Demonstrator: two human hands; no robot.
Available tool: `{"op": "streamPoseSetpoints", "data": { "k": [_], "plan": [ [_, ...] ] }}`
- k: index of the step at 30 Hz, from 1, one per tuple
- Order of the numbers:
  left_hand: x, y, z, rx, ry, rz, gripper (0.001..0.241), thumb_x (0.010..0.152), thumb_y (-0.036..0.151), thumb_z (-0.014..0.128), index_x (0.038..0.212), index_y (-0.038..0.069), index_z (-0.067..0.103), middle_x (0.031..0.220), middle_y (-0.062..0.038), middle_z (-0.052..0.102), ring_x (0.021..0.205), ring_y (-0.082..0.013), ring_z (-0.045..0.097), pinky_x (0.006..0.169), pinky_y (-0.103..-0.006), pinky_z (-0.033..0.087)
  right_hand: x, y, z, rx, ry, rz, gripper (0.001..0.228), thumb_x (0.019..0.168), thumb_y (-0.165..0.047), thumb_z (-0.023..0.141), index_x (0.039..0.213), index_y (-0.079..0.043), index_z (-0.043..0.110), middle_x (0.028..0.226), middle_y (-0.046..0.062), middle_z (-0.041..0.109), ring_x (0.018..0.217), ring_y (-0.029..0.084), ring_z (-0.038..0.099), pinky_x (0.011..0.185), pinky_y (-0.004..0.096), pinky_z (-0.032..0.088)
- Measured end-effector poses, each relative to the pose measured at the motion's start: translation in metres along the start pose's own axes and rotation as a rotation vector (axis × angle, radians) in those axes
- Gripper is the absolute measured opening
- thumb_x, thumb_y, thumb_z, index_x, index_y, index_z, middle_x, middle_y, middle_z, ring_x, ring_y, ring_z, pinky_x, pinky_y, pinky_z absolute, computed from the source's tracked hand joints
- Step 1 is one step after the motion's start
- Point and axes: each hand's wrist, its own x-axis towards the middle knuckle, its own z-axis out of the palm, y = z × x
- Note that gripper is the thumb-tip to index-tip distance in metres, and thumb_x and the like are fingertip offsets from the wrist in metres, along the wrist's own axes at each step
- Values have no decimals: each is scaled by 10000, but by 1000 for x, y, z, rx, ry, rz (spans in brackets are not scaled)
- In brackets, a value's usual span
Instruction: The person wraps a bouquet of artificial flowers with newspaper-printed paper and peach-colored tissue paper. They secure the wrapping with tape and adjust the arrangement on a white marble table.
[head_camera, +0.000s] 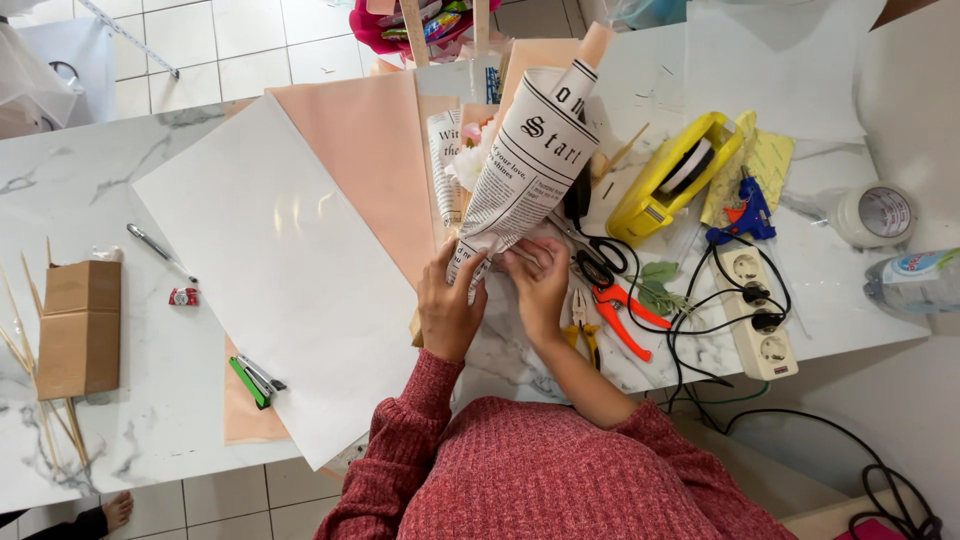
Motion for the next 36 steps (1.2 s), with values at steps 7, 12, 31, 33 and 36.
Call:
{"op": "streamPoseSetpoints", "data": {
  "k": [7, 12, 31, 33, 36],
  "plan": [
    [4, -12, -4, 107, 57, 163, 375, 807, 88, 635, 1126, 282, 664, 1248, -84, 561, 1156, -270, 594, 797, -365, 457, -4, 4, -11, -700, -198, -556, 405, 843, -56, 721, 1216, -214, 702, 989, 82, 499, 869, 225, 585, 612, 282, 600],
    [2, -40, -1, 183, 99, 370, 219, 919, 135, 581, 1053, 280, 676, 1269, -70, 613, 1224, -246, 571, 976, -404, 407, 8, 14, -39, -1208, 16, -1130, 330, 809, -159, 731, 1044, -390, 739, 980, 5, 492, 916, 247, 479, 815, 440, 376],
    [24, -95, 25, 113, -183, 571, 134, 882, 154, 633, 1009, 198, 635, 1175, -9, 606, 1250, -174, 525, 1136, -563, 233, 3, -23, -53, -1368, -403, -1036, 196, 792, -213, 770, 967, -175, 691, 831, -15, 573, 841, 173, 577, 841, 401, 399],
    [36, -104, 15, 237, -119, 583, 139, 889, 129, 646, 1006, 204, 653, 1223, 8, 603, 1295, -168, 502, 1163, -563, 184, -2, -33, -47, -1383, -456, -1009, 200, 819, -248, 757, 989, -170, 688, 797, -12, 576, 770, 174, 592, 739, 346, 442],
    [44, -131, 22, 256, -112, 482, 108, 877, 130, 682, 957, 186, 636, 1389, -50, 522, 1394, -262, 416, 1144, -625, 146, -6, -30, -49, -1401, -566, -875, 259, 781, -305, 752, 984, -162, 679, 782, 1, 611, 747, 194, 630, 661, 338, 475]
  ]
}}
